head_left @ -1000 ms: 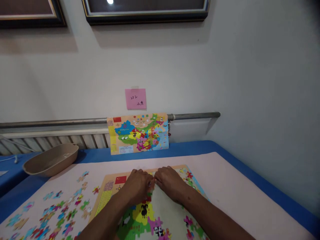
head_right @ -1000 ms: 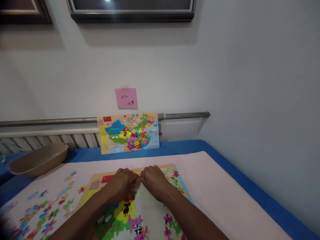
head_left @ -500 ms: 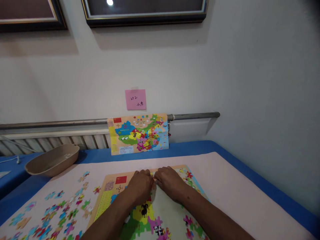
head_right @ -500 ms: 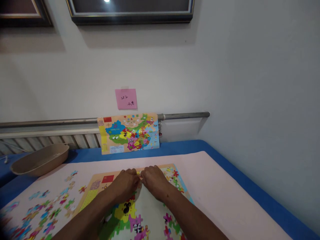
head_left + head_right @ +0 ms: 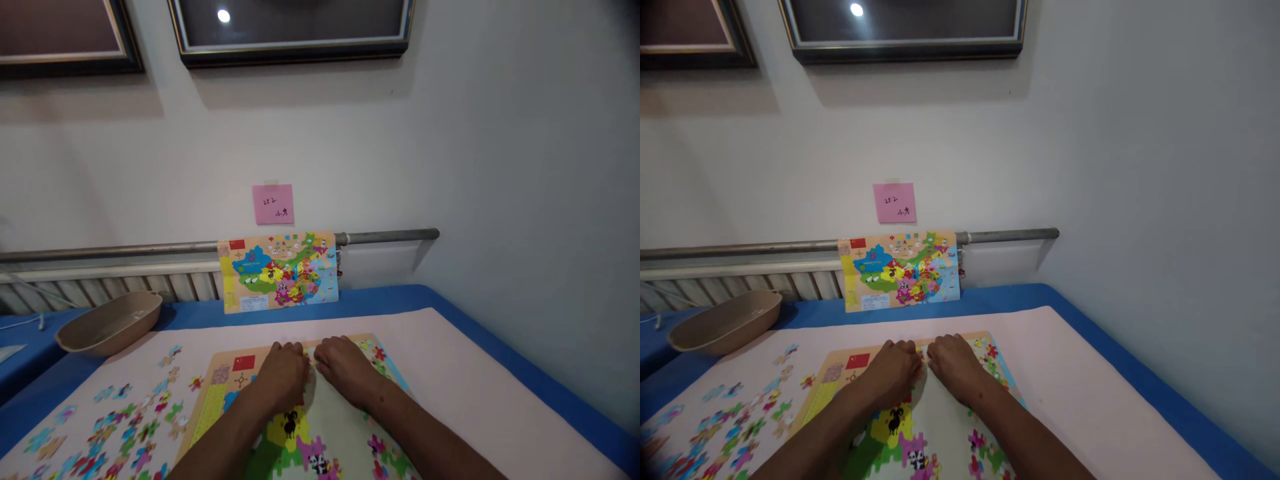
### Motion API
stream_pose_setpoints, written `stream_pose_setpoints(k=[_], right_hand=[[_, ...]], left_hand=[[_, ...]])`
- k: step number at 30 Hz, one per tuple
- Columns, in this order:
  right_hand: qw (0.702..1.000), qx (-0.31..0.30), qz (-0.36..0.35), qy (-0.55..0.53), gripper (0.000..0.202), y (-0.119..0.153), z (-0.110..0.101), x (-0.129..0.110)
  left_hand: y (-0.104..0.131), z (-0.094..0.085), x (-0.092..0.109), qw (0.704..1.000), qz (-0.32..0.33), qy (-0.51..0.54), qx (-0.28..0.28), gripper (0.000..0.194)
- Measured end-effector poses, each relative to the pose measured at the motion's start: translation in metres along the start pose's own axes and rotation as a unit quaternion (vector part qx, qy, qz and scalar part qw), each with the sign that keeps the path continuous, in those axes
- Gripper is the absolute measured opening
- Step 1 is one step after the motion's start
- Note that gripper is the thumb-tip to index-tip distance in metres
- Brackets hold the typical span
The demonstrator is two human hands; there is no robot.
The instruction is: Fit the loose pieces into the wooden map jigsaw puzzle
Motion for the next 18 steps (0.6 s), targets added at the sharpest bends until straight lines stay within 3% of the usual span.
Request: stream_pose_setpoints(k=[11, 18], right_hand=[[1.000, 0.025, -0.014, 0.013, 0.021, -0.001, 0.007, -0.004], [1.000, 0.001, 0.002, 0.014, 0.024, 0.004, -0.005, -0.012]], left_hand=[[-0.002, -0.001, 0.008, 0.999, 0.000, -0.032, 0.001, 0.025], [-0.005, -0.009, 0.012, 0.999, -0.019, -0.031, -0.007, 0.022]])
Point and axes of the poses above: each hand's wrist, its own y-axis away from the middle knuckle, its own z-axis out of the palm, x = y × z, the point moved 2 cm from there along -y, towards the middle knuckle, and after that the axes turned 11 degrees about z, right-handed, at the moved point
